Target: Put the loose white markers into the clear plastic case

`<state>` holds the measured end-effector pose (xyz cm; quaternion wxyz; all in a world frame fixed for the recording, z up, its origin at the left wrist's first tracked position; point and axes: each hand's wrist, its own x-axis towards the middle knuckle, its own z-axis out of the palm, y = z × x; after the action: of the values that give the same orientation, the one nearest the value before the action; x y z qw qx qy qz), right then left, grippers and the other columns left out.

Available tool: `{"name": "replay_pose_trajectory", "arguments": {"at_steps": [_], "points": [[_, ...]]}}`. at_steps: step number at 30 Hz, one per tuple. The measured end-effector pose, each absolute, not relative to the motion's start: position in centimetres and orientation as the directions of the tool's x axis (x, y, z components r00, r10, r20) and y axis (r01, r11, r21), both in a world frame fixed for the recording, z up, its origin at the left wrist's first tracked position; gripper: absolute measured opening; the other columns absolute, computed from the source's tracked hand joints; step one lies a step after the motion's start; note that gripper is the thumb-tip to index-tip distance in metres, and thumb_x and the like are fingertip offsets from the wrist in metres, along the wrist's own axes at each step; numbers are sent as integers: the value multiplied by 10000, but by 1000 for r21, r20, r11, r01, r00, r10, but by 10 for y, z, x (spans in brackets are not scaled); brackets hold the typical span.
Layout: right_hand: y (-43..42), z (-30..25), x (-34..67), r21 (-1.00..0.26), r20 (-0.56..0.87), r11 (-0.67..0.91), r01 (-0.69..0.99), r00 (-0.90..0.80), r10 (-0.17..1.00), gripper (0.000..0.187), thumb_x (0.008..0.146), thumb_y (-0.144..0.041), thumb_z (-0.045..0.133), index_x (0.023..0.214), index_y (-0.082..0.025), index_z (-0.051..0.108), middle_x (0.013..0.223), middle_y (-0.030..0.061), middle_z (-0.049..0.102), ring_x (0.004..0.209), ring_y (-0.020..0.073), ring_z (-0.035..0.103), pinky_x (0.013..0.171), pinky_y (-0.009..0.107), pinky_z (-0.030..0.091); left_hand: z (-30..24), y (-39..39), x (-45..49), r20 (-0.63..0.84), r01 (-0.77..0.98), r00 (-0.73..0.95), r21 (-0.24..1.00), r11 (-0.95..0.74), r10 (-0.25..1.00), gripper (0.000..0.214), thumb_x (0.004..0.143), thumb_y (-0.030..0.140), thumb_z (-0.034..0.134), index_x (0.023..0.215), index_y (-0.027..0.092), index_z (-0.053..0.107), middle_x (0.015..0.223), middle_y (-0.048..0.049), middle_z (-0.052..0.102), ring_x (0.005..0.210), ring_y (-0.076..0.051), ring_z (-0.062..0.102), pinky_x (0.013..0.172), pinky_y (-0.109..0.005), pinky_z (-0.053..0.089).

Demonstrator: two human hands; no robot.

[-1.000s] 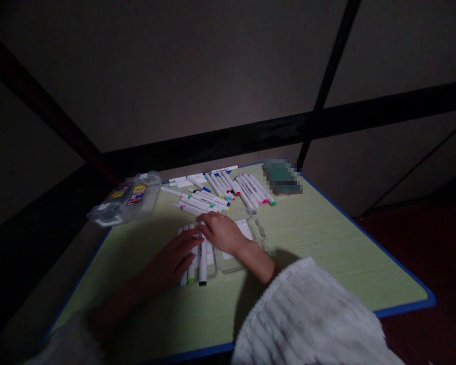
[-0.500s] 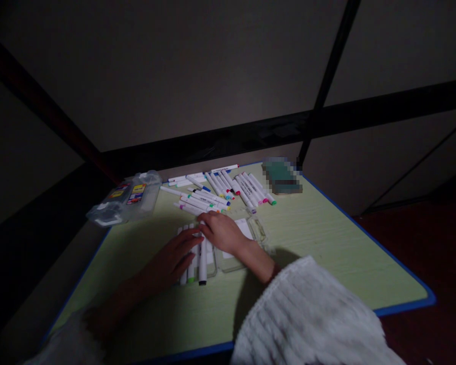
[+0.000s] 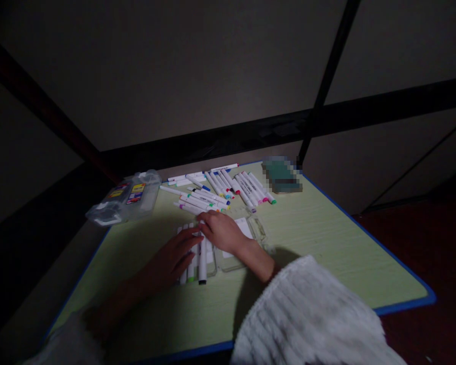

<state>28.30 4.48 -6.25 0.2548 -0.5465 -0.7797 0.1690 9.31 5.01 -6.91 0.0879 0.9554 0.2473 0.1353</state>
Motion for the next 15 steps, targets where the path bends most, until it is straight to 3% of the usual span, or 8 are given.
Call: {"name": "replay_pose_trajectory", "arguments": {"at_steps": [15], "points": [[44,-62,283,-543,209,349,764,-280,937,267,879,-211,388,1068,-141,563,1002,109,609,952,182,547,804,275,371,-68,49,93,197,451,849,212,-867,489,362,859,173,357,1209,152,445,1297,-122,419,1195,-206,400,992,-372,381]]}}
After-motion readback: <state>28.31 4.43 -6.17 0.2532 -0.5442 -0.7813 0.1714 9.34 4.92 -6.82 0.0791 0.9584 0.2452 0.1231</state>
